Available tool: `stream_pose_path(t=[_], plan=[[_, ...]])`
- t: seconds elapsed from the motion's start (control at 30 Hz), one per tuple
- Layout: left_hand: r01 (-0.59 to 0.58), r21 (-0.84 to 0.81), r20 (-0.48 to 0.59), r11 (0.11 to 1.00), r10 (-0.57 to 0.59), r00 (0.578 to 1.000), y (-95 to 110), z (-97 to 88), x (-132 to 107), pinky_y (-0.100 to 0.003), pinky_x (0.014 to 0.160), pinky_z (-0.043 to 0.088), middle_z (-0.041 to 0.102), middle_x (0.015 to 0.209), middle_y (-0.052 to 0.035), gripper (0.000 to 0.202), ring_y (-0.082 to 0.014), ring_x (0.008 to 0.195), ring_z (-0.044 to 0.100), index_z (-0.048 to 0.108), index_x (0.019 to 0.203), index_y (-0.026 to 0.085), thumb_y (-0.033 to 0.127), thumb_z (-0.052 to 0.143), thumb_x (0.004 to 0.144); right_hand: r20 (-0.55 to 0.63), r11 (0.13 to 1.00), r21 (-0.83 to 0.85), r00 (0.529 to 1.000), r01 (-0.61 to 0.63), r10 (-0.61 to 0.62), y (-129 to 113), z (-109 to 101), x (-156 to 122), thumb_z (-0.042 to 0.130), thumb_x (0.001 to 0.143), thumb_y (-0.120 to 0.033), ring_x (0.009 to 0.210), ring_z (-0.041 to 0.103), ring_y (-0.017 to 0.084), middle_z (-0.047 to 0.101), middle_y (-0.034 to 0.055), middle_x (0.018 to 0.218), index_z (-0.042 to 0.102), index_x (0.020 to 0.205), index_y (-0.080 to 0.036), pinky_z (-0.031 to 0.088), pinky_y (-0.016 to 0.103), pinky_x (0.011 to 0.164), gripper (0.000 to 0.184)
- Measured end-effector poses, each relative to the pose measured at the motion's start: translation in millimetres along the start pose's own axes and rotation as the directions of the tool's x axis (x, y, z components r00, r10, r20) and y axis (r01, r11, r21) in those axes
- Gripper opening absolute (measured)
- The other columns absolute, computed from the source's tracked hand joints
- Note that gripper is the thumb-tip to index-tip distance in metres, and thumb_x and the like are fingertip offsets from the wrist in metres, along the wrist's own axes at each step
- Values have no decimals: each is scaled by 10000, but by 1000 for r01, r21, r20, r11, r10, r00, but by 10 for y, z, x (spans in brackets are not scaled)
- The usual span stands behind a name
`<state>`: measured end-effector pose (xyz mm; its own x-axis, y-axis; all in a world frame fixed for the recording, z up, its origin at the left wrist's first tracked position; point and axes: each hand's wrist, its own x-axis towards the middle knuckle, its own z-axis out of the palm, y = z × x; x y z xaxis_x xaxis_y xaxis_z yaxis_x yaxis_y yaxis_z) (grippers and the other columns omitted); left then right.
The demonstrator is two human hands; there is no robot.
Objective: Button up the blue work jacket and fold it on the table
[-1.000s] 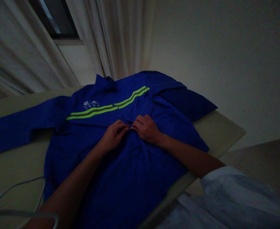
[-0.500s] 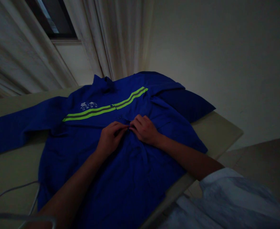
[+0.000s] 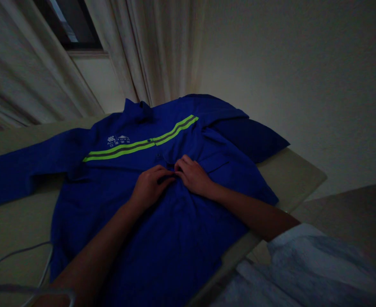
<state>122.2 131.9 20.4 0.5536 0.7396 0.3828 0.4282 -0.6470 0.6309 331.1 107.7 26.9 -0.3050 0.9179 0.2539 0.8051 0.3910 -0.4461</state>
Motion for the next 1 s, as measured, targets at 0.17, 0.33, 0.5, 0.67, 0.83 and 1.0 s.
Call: stream_pose_path(t=[0.17,0.33,0.5,0.67,0.83,1.0], plan=[[18,63,51,998,-21,998,17,18,-3,-301,687,496,727,941,-30,146,-174,763,669,781,998,242,297,645,996,112,973,203,985,107,-132,142,-71,61,709,942,-93,843,588,158,597,12,929,653,958,-176,435,268,761,101],[84,26,56,996,-86,995,-26,8,15,-291,621,469,709,876,-17,136,-165,684,620,753,1028,228,318,669,971,110,966,211,978,149,-175,177,-141,72,759,915,-130,757,565,139,599,-3,858,713,924,-178,397,246,697,67],[87,41,102,995,-91,991,-47,19,16,-329,717,510,687,942,-37,154,-199,797,651,743,1078,214,285,661,969,123,972,109,967,209,-221,180,-126,43,733,956,-174,786,590,159,642,17,882,734,953,-178,400,268,732,5],[130,74,84,989,-136,987,2,57,0,-370,805,542,664,997,-51,164,-228,886,670,736,1091,212,265,687,943,167,967,98,954,233,-247,179,-187,12,694,984,-181,802,613,165,663,22,893,745,1011,-189,412,268,728,58],[169,72,85,983,-175,981,7,62,12,-384,821,548,690,992,-64,213,-241,901,675,737,1119,193,265,706,921,208,971,38,949,236,-238,156,-234,-26,636,1023,-197,862,648,183,706,51,981,743,1100,-191,434,285,752,132],[208,19,162,978,-208,965,15,-13,54,-359,783,533,701,936,-50,188,-220,837,664,761,1079,203,302,659,956,265,981,34,945,192,-194,123,-262,-13,605,1044,-202,911,671,187,732,66,1043,734,1161,-193,448,280,781,174]])
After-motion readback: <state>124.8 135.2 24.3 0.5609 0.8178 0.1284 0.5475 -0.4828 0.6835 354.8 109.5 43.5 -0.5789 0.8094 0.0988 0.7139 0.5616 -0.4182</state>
